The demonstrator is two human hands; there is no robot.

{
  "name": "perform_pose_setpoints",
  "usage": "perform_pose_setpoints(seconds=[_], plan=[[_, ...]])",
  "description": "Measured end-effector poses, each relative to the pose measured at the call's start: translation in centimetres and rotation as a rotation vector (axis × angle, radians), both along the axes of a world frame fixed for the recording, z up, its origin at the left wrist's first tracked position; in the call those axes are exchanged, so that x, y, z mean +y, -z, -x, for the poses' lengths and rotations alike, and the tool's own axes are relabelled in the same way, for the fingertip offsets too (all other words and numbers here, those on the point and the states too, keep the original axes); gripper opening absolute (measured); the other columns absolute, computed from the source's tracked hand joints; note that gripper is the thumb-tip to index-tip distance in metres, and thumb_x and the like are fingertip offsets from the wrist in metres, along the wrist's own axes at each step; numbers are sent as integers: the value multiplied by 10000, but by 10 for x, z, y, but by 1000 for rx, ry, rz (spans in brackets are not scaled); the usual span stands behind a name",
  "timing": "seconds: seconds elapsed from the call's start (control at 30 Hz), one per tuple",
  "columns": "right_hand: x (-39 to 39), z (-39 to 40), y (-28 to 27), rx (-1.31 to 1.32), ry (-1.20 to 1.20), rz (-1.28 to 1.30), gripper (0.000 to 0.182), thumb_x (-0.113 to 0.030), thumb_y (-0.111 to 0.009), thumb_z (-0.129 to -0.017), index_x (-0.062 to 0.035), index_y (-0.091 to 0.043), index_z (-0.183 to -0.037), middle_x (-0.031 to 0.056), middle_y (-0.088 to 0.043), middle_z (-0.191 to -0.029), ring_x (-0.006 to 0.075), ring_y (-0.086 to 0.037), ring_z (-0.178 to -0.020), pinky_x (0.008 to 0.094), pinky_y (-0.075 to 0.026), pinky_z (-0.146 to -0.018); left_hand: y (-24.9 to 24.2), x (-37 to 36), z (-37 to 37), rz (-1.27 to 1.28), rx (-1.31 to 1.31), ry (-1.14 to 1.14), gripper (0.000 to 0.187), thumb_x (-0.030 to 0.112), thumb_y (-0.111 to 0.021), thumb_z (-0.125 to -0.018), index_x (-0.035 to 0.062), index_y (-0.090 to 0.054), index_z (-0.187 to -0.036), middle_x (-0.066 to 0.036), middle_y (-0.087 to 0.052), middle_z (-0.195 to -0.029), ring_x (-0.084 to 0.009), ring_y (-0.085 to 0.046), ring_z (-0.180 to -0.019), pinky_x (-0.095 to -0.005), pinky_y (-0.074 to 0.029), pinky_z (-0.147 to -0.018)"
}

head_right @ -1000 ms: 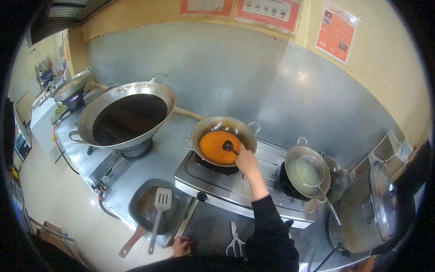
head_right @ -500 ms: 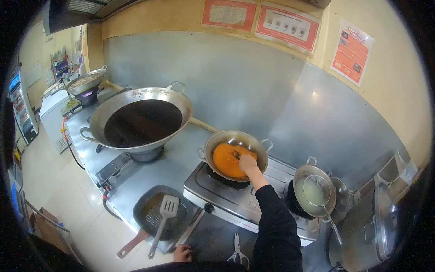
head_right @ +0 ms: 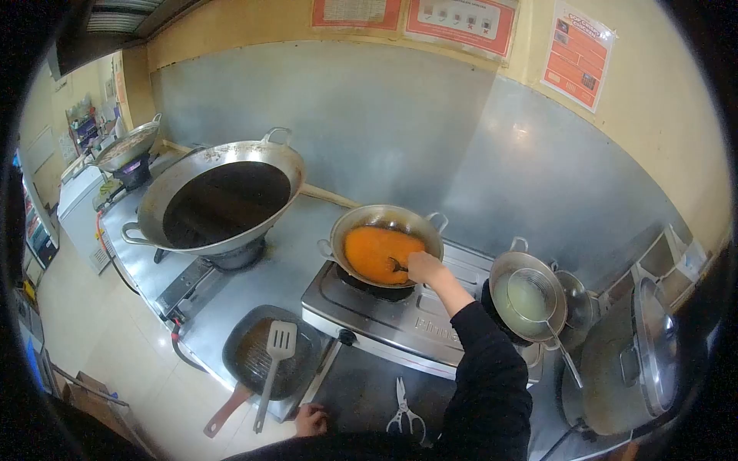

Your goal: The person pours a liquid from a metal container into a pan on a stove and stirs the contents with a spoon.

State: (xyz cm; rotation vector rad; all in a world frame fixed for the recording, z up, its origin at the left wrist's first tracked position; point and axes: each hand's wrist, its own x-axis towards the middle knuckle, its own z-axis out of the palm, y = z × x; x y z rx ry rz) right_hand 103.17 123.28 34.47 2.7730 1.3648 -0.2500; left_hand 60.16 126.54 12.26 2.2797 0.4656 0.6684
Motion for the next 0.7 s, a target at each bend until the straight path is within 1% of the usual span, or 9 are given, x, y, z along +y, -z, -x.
perform_pose_setpoints(seconds=[0.1,0.17,0.23,0.3,0.4,0.47,0.53,0.63,0.7], plan=[[-7,-12,-3,25,-37,12,194,-50,-452,-648,32,-591,-755,231,-565,-810,327,-564,-780,377,-454,-682,1,1,0,10,-7,12,141,41,-568,-544,88,-569,-678,-77,-538,-845,-256,-521,-786,-339,-437,-632],[-12,-15,-7,22,-12,30,211,-46,-453,-643,19,-601,-779,214,-569,-831,324,-561,-790,368,-450,-696,49,-1,2,403,26,-44,140,44,-570,-543,88,-572,-677,-78,-538,-841,-256,-522,-786,-338,-437,-632],[-19,-16,-19,94,-62,30,241,-56,-465,-643,-13,-606,-835,186,-575,-853,311,-556,-816,357,-444,-717,52,-2,1,398,16,-44,139,47,-571,-542,87,-574,-676,-80,-539,-837,-256,-522,-784,-338,-437,-632],[-26,-13,-36,141,-78,33,271,-67,-474,-646,-53,-608,-881,154,-580,-871,296,-551,-840,347,-439,-735,-1,1,-1,-7,-36,12,138,49,-572,-541,85,-573,-675,-82,-539,-833,-257,-522,-780,-338,-436,-632],[-33,-2,-67,151,-51,29,299,-83,-477,-654,-115,-608,-921,115,-586,-890,276,-546,-863,336,-434,-751,4,0,-1,11,-15,-21,145,54,-573,-540,85,-571,-682,-81,-538,-837,-257,-519,-777,-340,-435,-627],[-37,7,-84,130,-23,18,305,-89,-471,-663,-141,-608,-930,104,-587,-899,269,-546,-864,332,-435,-752,61,-1,3,422,25,-45,149,57,-575,-538,89,-571,-684,-79,-538,-842,-256,-518,-776,-342,-435,-624],[-37,12,-89,95,-6,52,300,-89,-464,-666,-151,-612,-920,91,-587,-906,272,-546,-862,334,-436,-751,78,-2,3,617,42,-54,153,58,-575,-535,93,-572,-684,-76,-538,-846,-254,-516,-775,-342,-435,-621],[-30,21,-81,33,0,91,300,-86,-465,-662,-159,-616,-911,93,-587,-902,275,-546,-862,341,-438,-747,47,1,2,362,2,-32,156,61,-584,-527,98,-565,-677,-77,-536,-834,-249,-518,-759,-335,-434,-605],[-29,19,-68,12,-21,86,299,-84,-464,-657,-149,-615,-907,114,-586,-881,279,-548,-845,348,-439,-737,14,3,-2,-105,-67,12,163,66,-602,-517,101,-550,-668,-85,-534,-805,-245,-524,-728,-321,-432,-579]])
